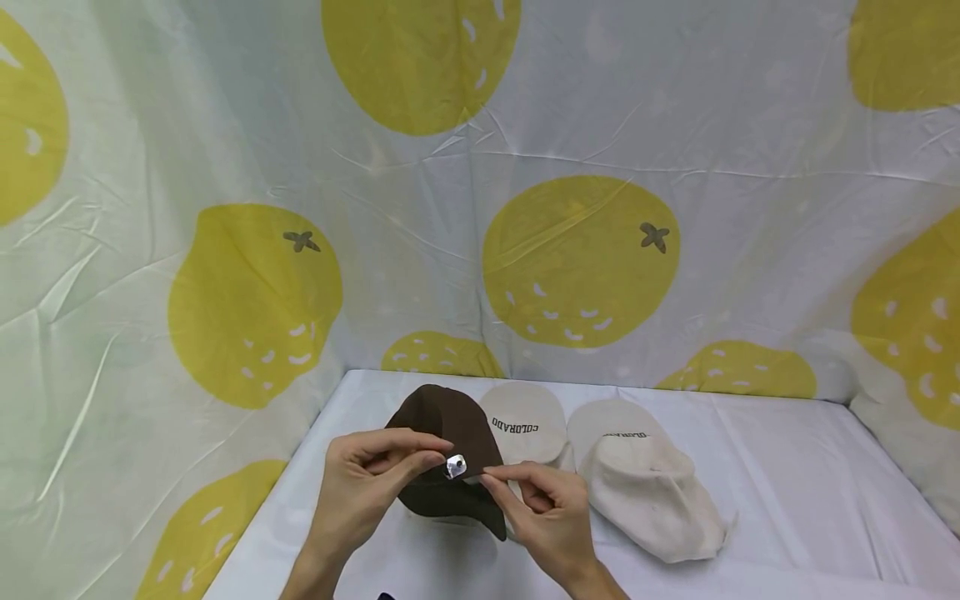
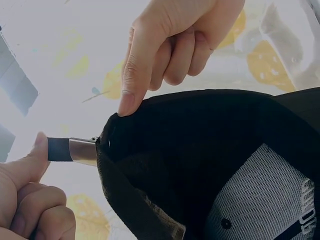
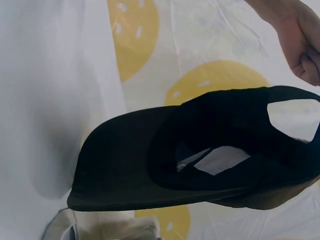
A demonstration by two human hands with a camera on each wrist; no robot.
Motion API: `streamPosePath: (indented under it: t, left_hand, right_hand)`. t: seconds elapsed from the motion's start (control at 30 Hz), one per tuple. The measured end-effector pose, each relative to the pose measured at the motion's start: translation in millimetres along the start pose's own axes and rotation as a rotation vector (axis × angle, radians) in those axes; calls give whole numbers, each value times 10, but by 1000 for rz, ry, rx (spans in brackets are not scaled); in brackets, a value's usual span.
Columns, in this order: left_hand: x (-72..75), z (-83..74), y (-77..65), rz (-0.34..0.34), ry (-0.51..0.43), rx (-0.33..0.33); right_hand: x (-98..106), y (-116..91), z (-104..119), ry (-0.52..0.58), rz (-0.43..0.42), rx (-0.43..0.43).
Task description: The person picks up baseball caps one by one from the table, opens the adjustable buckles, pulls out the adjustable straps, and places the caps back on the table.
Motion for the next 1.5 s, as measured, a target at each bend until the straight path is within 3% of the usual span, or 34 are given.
streamPosePath:
  t: [0.67, 1.03, 1.3, 1.5]
  left_hand:
    - [25, 14, -30, 14, -12, 8]
    - [108, 16, -40, -22, 11, -7]
    - [161, 95, -98, -42, 44, 36]
    - [165, 172, -134, -54, 68, 26]
  right_hand:
    - [3, 40, 23, 5, -14, 16]
    - [27, 50, 7, 3, -22, 9]
    - [61, 37, -38, -48, -40, -20]
    - [79, 45, -68, -32, -48, -40]
Point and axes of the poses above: each hand's wrist, its own y-axis towards the middle knuckle, its own x-axis out of the back of the hand, z = x × y, the point moved 7 cm from there along y, towards the middle knuckle, and after that the axes turned 8 degrees about -z, right-handed, at the moved point
